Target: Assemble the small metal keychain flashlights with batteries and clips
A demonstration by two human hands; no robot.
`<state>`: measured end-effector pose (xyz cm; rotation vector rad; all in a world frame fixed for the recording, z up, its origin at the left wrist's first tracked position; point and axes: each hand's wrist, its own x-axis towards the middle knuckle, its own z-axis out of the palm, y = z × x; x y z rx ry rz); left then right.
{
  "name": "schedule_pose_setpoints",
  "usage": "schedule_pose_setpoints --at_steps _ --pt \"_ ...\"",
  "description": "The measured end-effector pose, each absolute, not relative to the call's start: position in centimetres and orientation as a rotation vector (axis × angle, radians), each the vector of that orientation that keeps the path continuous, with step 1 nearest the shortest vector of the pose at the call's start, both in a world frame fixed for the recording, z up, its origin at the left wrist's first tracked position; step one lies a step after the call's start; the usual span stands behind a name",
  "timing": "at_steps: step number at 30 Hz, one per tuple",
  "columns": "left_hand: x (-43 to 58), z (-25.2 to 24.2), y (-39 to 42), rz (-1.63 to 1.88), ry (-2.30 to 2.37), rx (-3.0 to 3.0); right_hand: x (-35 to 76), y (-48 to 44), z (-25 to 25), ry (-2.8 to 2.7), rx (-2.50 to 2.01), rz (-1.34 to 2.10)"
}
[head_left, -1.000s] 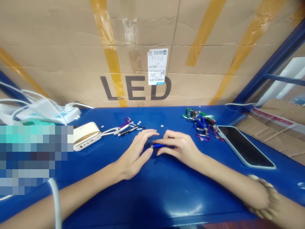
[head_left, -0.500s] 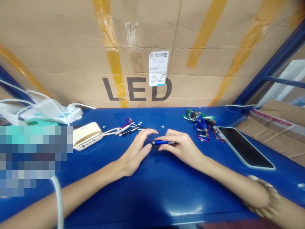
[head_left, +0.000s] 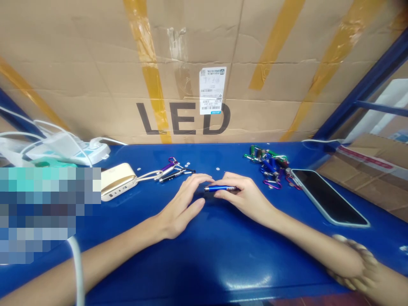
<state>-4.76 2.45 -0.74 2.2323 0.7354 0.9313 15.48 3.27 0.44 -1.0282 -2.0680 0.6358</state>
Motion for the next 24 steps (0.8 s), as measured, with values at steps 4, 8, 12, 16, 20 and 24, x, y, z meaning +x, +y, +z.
schedule_pose_setpoints --at_steps 4,8,12,16,20,24 --pt "-4.74 -0.76 2.41 0.937 0.743 2.23 15.47 3.32 0.46 -2.064 -1.028 0.633" --pt "-4.69 -0.65 2.36 0.931 0.765 2.218 15.48 3.41 0.34 -2.075 -1.032 0.638" --pt "-4.68 -0.62 2.4 0.917 0.784 2.204 15.5 3.49 0.16 -2.086 -1.037 0.637" --pt "-4.69 -0.73 2.46 0.915 0.786 2.208 15.46 3.49 0.13 -2.084 -1.04 0.65" --pt "-4.7 -0.73 2.45 0.913 0.804 2.216 15.41 3.43 0.25 -2.078 -1.033 0.667" --pt "-4.68 -0.59 2.42 0.923 0.805 2.191 15.42 3.37 0.32 -2.068 -1.016 0.69"
